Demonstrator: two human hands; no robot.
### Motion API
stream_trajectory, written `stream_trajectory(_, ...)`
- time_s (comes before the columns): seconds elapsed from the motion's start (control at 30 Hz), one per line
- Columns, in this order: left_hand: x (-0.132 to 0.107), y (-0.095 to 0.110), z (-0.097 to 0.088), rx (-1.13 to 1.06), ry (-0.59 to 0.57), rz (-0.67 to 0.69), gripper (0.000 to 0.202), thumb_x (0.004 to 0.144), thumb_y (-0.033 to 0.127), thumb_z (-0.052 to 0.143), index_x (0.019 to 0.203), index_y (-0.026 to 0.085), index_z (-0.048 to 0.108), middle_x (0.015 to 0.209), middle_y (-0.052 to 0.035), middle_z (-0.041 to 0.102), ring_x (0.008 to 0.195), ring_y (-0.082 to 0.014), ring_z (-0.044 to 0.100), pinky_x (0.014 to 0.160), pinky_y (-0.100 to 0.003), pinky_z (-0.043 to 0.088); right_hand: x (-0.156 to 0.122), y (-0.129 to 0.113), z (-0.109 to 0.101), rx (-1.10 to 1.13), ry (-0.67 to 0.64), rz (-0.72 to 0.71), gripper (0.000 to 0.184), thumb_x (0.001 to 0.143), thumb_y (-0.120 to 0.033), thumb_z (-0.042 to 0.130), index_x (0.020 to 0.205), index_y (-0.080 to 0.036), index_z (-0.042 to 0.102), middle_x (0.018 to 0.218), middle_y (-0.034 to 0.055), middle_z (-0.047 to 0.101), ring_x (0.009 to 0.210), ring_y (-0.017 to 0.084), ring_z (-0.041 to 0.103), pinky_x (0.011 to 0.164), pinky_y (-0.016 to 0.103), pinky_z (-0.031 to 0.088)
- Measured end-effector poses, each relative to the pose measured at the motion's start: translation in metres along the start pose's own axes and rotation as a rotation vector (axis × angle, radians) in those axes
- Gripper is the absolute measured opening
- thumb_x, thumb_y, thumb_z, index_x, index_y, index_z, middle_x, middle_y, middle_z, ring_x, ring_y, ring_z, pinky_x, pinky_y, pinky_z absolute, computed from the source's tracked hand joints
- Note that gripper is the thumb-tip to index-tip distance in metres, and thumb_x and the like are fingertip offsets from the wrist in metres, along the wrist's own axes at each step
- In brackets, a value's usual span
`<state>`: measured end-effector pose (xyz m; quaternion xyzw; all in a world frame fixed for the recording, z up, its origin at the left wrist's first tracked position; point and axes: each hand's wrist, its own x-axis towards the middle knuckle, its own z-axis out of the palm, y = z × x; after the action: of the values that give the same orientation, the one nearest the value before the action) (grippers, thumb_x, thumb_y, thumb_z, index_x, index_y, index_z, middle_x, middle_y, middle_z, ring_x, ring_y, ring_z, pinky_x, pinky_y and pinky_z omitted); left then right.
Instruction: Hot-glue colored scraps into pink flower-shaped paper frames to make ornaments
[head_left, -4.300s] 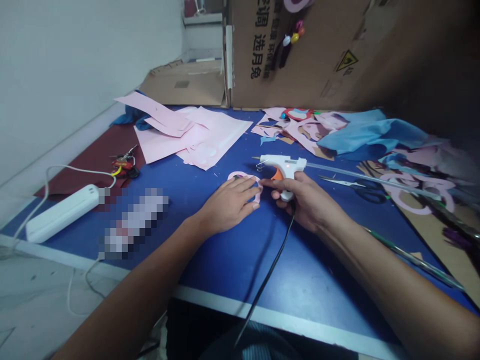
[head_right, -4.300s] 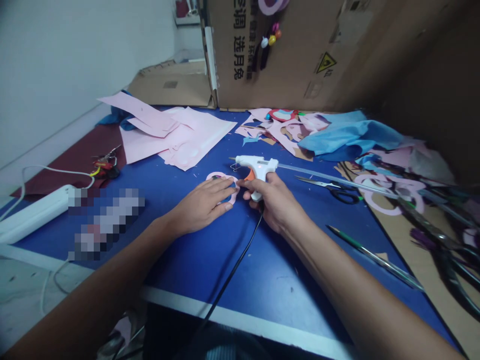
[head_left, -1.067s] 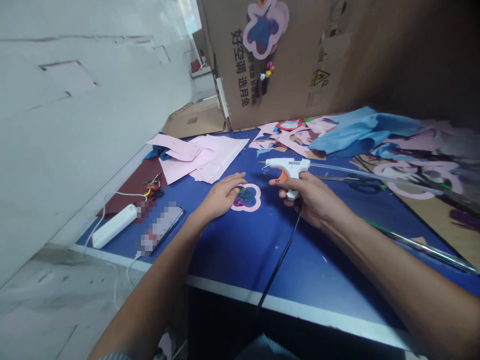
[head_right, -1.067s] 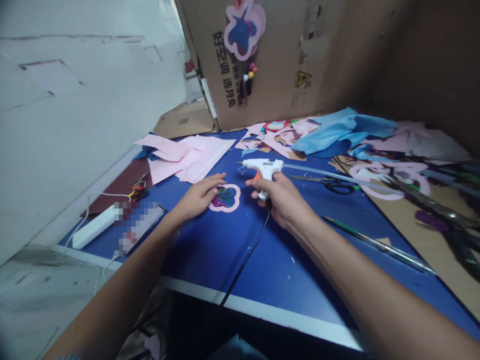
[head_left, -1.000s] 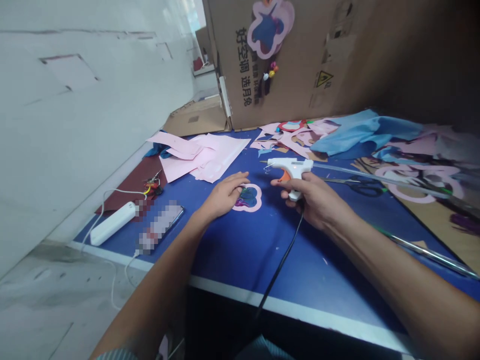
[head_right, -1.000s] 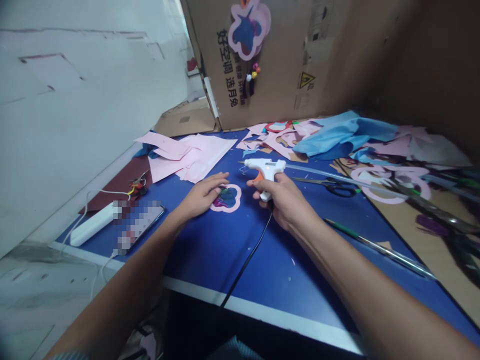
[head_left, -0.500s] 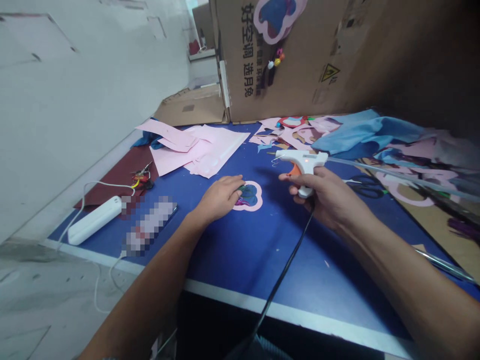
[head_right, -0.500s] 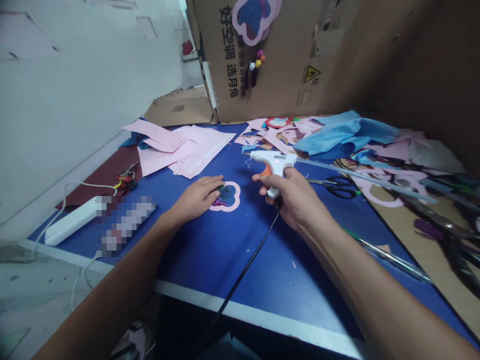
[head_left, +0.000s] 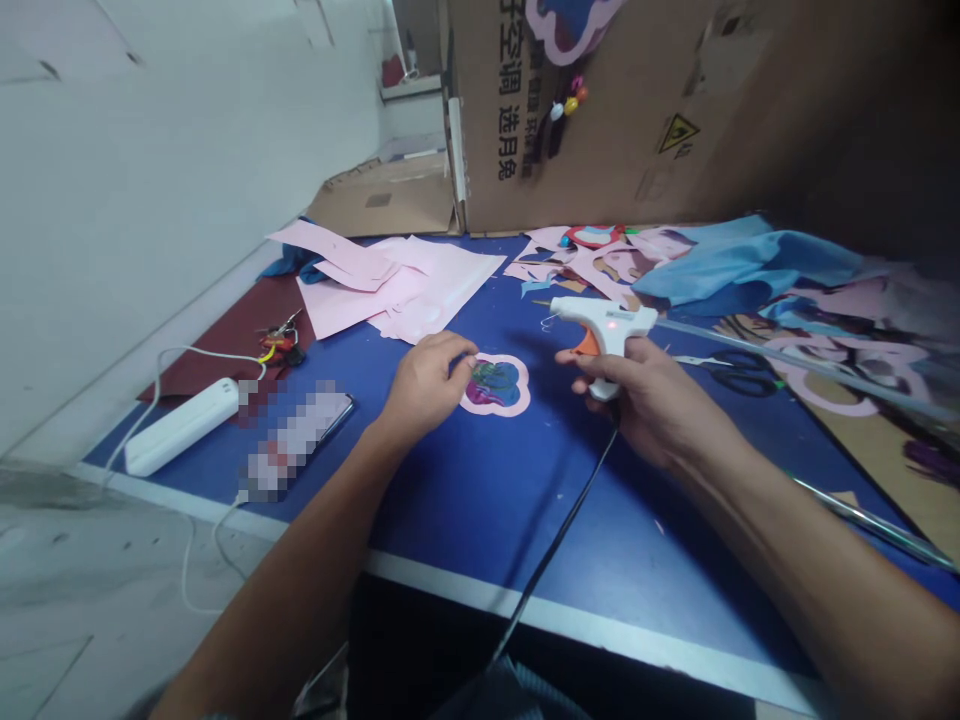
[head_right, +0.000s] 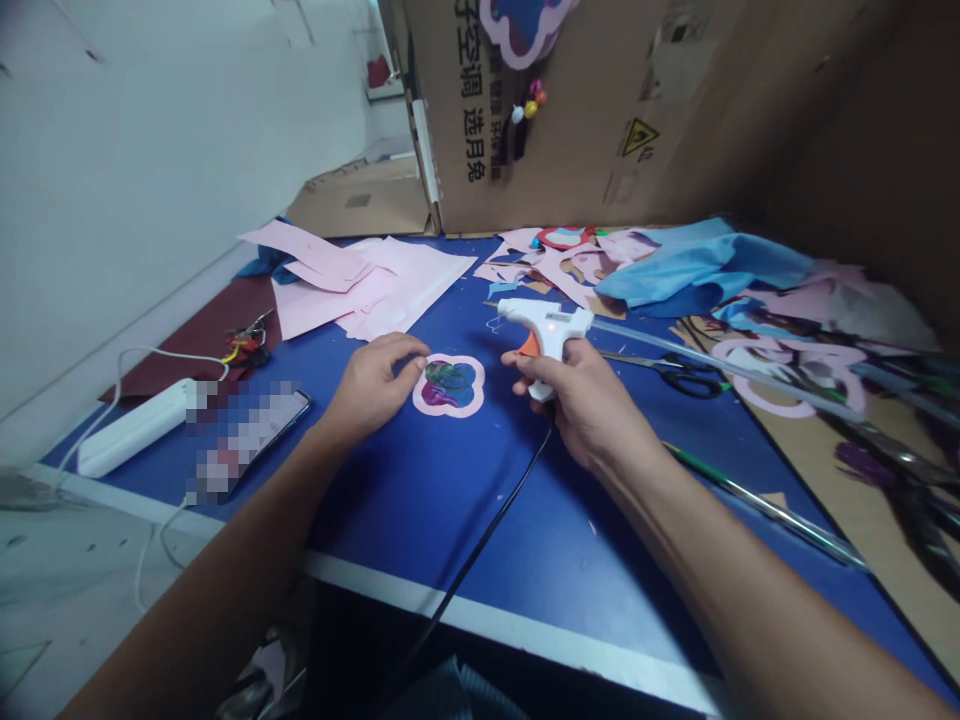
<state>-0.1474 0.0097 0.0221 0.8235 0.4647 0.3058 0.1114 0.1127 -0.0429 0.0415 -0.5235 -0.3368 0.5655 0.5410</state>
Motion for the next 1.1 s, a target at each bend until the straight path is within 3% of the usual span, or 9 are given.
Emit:
stream_trajectory(0.2, -0.006, 0.017, 0.008, -0.012, -0.156, 0.099, 0.012, 0.101, 0.018, 0.068, 0.102, 0.022, 0.079, 0.108, -0.0073, 0.082, 0.107, -0.0261, 0.075, 0.102, -0.044, 0.059, -0.001, 0.009, 0.005, 0.022, -0.027, 0.062, 0.027, 0.076, -0.018, 0.091, 0.097, -0.022, 0.076, 0.107, 0.0069, 0.087, 0.071, 0.014, 0.068, 0.054, 0.023, 0.049)
stream_trajectory(0.33, -0.008, 0.020, 0.010, -0.013, -0.201, 0.102, 0.015, 0.098, 0.013, 0.068, 0.101, 0.022, 0.079, 0.109, -0.0067, 0.082, 0.109, -0.0264, 0.075, 0.103, -0.043, 0.059, -0.003, 0.008, 0.007, 0.105, -0.045, 0.104, 0.020, 0.078, -0.015, 0.090, 0.092, -0.021, 0.079, 0.106, 0.0067, 0.086, 0.072, 0.014, 0.068, 0.068, 0.026, 0.061)
stream_trajectory(0.57, -0.012, 0.022, 0.018, 0.025, -0.247, 0.172, 0.020, 0.098, 0.013, 0.065, 0.107, 0.022, 0.080, 0.113, -0.0092, 0.080, 0.112, -0.0276, 0.074, 0.104, -0.043, 0.059, -0.005, 0.006, 0.007, 0.164, -0.110, 0.231, 0.012, 0.081, -0.017, 0.090, 0.090, -0.021, 0.083, 0.080, 0.0039, 0.076, 0.080, 0.018, 0.073, 0.089, 0.035, 0.070)
stream_trajectory(0.87, -0.012, 0.020, 0.021, 0.018, -0.298, 0.175, 0.023, 0.098, 0.014, 0.067, 0.115, 0.022, 0.082, 0.117, -0.0099, 0.078, 0.118, -0.0283, 0.073, 0.109, -0.043, 0.059, -0.003, 0.011, 0.004, 0.164, -0.184, 0.234, 0.013, 0.080, -0.018, 0.090, 0.091, -0.021, 0.083, 0.087, 0.0051, 0.078, 0.083, 0.019, 0.074, 0.092, 0.037, 0.070)
stream_trajectory(1.1, -0.011, 0.017, 0.022, 0.001, -0.300, 0.176, 0.022, 0.098, 0.012, 0.067, 0.112, 0.022, 0.081, 0.115, -0.0090, 0.078, 0.117, -0.0280, 0.073, 0.108, -0.044, 0.059, -0.005, 0.011, 0.005, 0.187, -0.159, 0.263, 0.011, 0.082, -0.015, 0.086, 0.091, -0.021, 0.084, 0.089, 0.0067, 0.078, 0.084, 0.020, 0.073, 0.088, 0.036, 0.071)
